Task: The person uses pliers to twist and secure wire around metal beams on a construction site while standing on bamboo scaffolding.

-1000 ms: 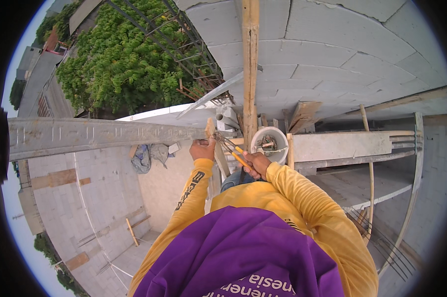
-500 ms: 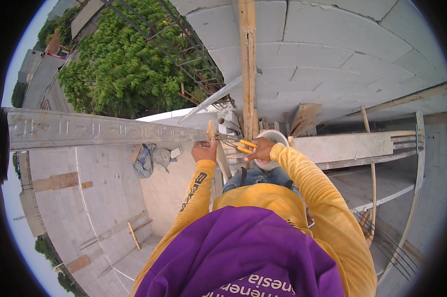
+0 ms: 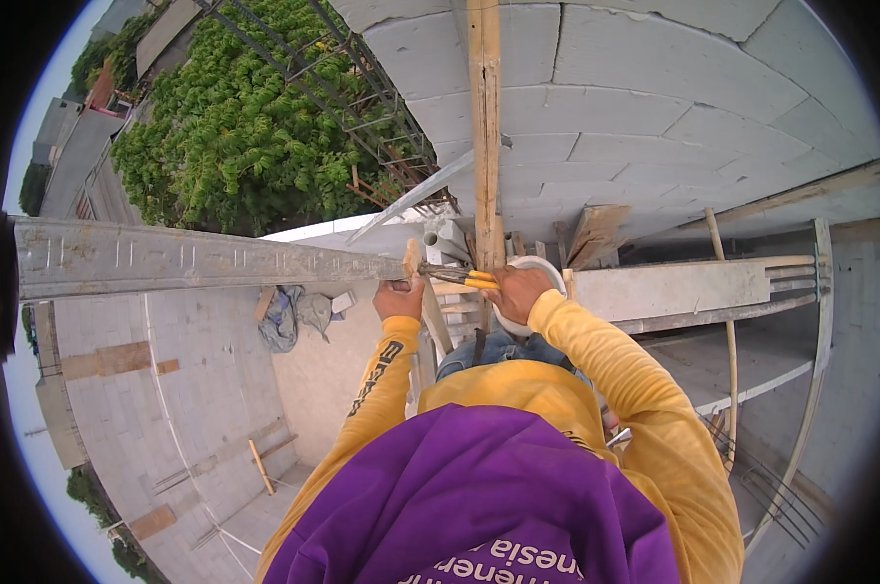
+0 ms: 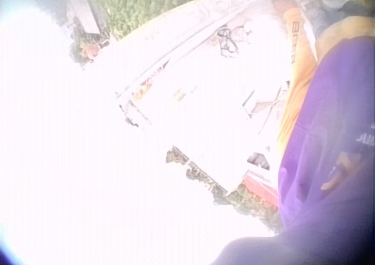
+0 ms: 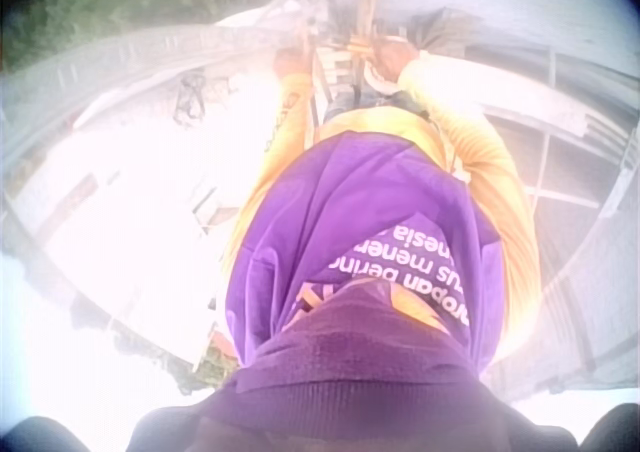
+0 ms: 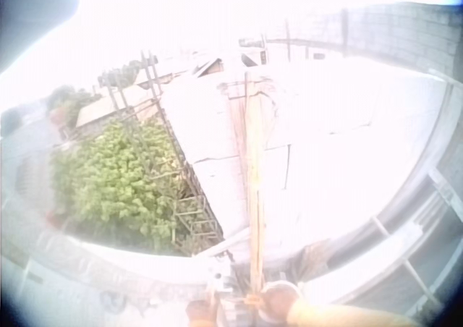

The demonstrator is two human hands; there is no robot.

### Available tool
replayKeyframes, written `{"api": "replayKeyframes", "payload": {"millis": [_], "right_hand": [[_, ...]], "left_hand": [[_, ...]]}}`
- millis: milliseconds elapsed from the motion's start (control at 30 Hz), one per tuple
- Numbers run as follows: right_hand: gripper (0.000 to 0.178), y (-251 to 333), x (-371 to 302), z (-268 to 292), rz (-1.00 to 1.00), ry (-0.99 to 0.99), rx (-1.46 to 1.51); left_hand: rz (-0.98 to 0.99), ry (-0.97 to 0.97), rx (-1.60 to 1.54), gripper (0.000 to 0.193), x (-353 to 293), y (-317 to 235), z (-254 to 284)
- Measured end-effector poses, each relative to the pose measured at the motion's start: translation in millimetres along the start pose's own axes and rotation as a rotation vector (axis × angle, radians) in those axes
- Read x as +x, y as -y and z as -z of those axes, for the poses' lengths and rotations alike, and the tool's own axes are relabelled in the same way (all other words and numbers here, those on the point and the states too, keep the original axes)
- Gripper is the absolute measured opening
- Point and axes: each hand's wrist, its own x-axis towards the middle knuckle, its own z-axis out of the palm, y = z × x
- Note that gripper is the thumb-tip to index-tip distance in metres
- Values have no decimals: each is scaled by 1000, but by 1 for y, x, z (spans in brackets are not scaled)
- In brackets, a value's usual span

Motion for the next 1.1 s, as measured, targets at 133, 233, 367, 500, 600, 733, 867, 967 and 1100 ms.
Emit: {"api": "replayKeyframes", "payload": {"millis": [133, 233, 367, 500, 600, 733, 867, 967, 1100], "right_hand": [[54, -24, 14, -16, -40, 148, 186], [58, -31, 23, -15, -151, 316, 513], [58, -34, 23, -14, -366, 615, 1179], [58, -22, 10, -20, -439, 644, 1405], [58, -15, -1, -43, -409, 678, 1644], [57, -14, -5, -46, -417, 641, 1632], [54, -17, 8, -40, -383, 451, 1157], [51, -18, 18, -34, -338, 456, 1046], [48, -25, 14, -33, -418, 580, 1346]], "left_hand": [[9, 9, -25, 39, -1, -4, 0], [13, 24, -24, 39, -1, -6, 2], [12, 30, -33, 39, -1, -5, 3], [13, 26, -61, 38, -1, -2, 1], [60, 37, 16, 38, -2, -7, 3], [27, 38, -22, 38, -2, -6, 1], [25, 66, -42, 37, -4, -4, 2], [33, 66, -68, 38, 0, 7, 1], [51, 84, -65, 41, -1, 4, 1]]}}
